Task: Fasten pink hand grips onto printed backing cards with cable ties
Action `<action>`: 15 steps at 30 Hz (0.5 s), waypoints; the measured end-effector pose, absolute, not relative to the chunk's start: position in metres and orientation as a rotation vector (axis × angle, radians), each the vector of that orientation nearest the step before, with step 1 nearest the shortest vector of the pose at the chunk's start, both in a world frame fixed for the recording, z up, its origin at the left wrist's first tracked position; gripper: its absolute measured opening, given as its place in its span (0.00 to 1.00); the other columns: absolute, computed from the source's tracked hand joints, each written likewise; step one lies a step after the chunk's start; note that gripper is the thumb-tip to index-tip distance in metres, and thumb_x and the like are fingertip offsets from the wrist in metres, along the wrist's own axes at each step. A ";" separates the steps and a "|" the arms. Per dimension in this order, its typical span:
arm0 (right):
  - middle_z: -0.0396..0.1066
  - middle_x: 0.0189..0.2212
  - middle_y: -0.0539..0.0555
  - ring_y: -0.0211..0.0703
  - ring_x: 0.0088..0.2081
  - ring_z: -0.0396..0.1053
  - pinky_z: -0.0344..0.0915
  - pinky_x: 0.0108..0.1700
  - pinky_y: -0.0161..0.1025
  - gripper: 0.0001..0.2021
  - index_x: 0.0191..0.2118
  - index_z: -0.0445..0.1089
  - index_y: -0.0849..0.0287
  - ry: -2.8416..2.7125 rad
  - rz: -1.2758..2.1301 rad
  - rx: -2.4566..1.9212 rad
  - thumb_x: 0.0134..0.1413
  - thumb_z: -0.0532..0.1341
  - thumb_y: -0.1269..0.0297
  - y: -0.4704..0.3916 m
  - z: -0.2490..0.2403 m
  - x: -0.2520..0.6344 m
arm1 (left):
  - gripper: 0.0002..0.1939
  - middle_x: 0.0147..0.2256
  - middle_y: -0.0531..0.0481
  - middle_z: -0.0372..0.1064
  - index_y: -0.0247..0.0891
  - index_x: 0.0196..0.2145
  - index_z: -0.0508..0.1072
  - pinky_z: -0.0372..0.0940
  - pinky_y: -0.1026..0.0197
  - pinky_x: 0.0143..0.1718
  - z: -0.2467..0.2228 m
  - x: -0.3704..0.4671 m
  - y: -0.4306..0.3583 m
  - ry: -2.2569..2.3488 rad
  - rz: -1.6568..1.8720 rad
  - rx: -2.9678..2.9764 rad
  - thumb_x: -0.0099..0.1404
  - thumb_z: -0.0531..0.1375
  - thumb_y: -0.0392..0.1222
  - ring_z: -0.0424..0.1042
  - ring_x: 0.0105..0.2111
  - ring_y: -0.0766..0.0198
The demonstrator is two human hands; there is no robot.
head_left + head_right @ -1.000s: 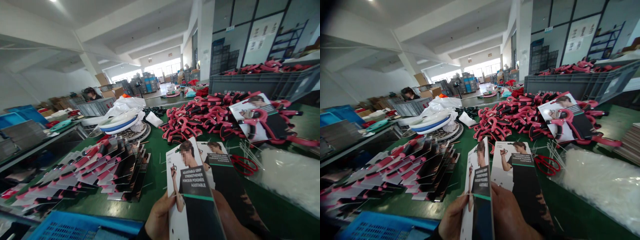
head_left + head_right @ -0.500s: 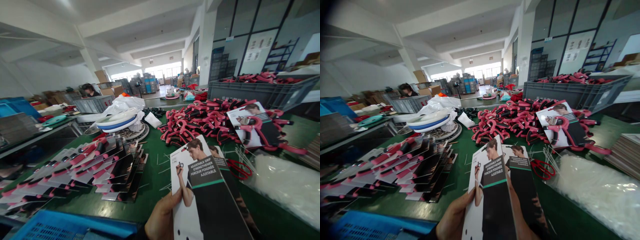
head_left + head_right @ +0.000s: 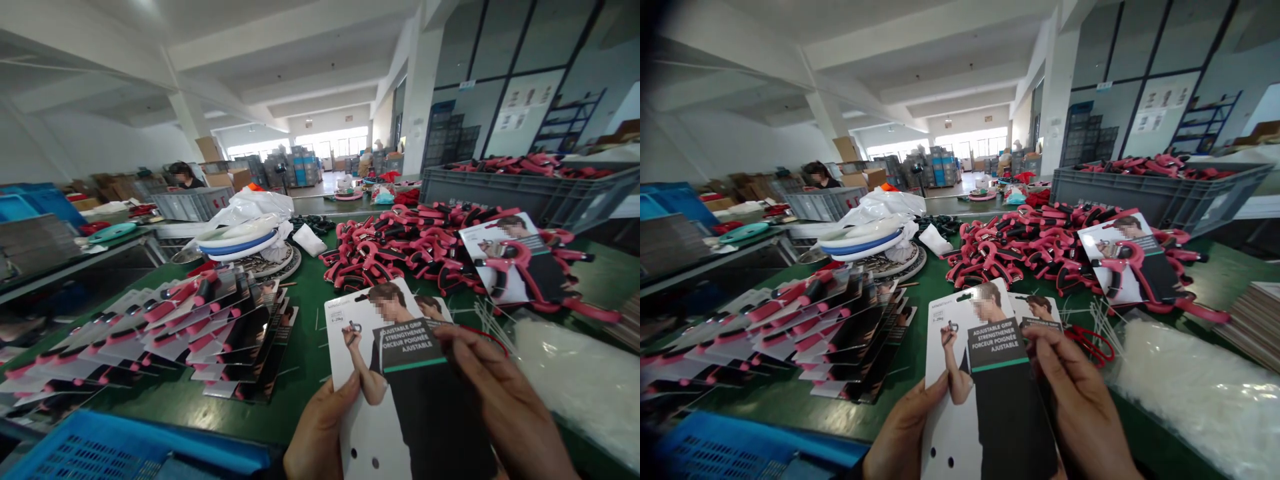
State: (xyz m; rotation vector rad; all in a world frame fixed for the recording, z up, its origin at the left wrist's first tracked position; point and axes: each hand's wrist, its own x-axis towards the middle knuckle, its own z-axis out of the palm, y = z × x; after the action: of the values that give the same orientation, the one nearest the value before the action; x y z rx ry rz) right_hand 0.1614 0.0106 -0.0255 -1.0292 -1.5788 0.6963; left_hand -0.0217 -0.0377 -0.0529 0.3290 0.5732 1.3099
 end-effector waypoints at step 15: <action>0.70 0.33 0.56 0.47 0.34 0.70 0.68 0.32 0.42 0.11 0.39 0.69 0.56 -2.455 -0.106 -0.942 0.57 0.50 0.70 0.007 -0.017 0.137 | 0.11 0.26 0.47 0.73 0.32 0.29 0.73 0.61 0.60 0.32 -0.046 -0.012 -0.031 0.630 1.439 0.327 0.49 0.68 0.41 0.69 0.26 0.63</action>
State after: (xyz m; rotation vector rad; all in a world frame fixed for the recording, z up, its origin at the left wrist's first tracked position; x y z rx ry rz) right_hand 0.1368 0.0065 -0.0170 -0.9421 -2.4550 -0.1061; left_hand -0.0118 -0.0312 -0.0458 0.3267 0.6301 1.4391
